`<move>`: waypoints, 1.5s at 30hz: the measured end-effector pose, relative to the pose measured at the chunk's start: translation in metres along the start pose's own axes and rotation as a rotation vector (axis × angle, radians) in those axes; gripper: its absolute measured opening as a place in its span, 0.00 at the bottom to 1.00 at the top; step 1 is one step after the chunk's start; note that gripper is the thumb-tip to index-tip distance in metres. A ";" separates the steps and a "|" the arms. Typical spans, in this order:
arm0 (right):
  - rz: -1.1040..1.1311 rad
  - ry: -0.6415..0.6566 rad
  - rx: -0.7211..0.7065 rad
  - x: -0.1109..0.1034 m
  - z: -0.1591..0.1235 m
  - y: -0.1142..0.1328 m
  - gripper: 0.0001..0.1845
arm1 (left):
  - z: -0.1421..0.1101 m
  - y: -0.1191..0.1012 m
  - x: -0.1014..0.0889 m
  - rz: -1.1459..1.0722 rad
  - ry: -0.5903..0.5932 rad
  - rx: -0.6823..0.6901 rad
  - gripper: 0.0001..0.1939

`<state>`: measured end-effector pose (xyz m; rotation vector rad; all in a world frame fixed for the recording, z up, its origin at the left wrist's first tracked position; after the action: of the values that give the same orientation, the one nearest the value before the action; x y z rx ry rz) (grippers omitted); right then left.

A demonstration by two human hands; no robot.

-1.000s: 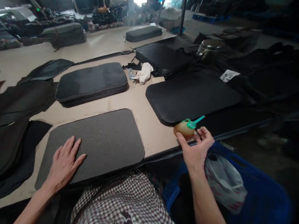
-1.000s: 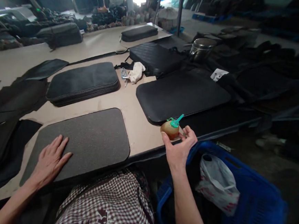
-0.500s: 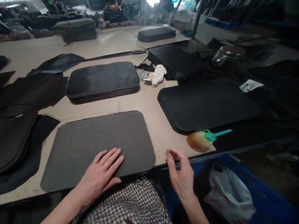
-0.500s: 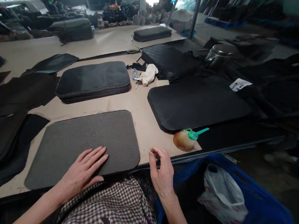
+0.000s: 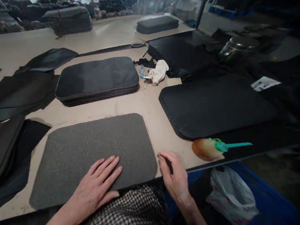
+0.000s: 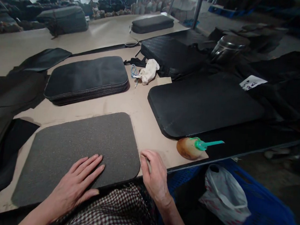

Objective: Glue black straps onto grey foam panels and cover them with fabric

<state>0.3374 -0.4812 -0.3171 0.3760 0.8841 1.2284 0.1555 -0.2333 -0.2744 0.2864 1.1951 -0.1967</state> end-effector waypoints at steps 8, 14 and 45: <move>-0.005 0.235 -0.196 0.012 0.011 0.023 0.18 | -0.004 -0.001 0.009 -0.057 0.025 -0.061 0.34; -0.070 0.435 -0.221 0.018 0.013 0.024 0.19 | -0.004 0.015 -0.009 -0.382 0.060 -0.274 0.30; -0.062 -0.770 0.075 -0.068 0.032 -0.004 0.13 | -0.006 0.030 0.002 -0.009 -0.081 -0.260 0.31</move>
<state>0.3598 -0.5387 -0.2746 0.8074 0.2714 0.8792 0.1602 -0.2030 -0.2747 0.0453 1.1276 -0.0588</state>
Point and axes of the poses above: each hand's wrist, its own z-axis towards the middle knuckle, its own x-axis out of the palm, y = z × x, the point moved 2 cm from there along z, towards the middle knuckle, and after that the axes turned 15 degrees about -y, right-handed, at the moved point
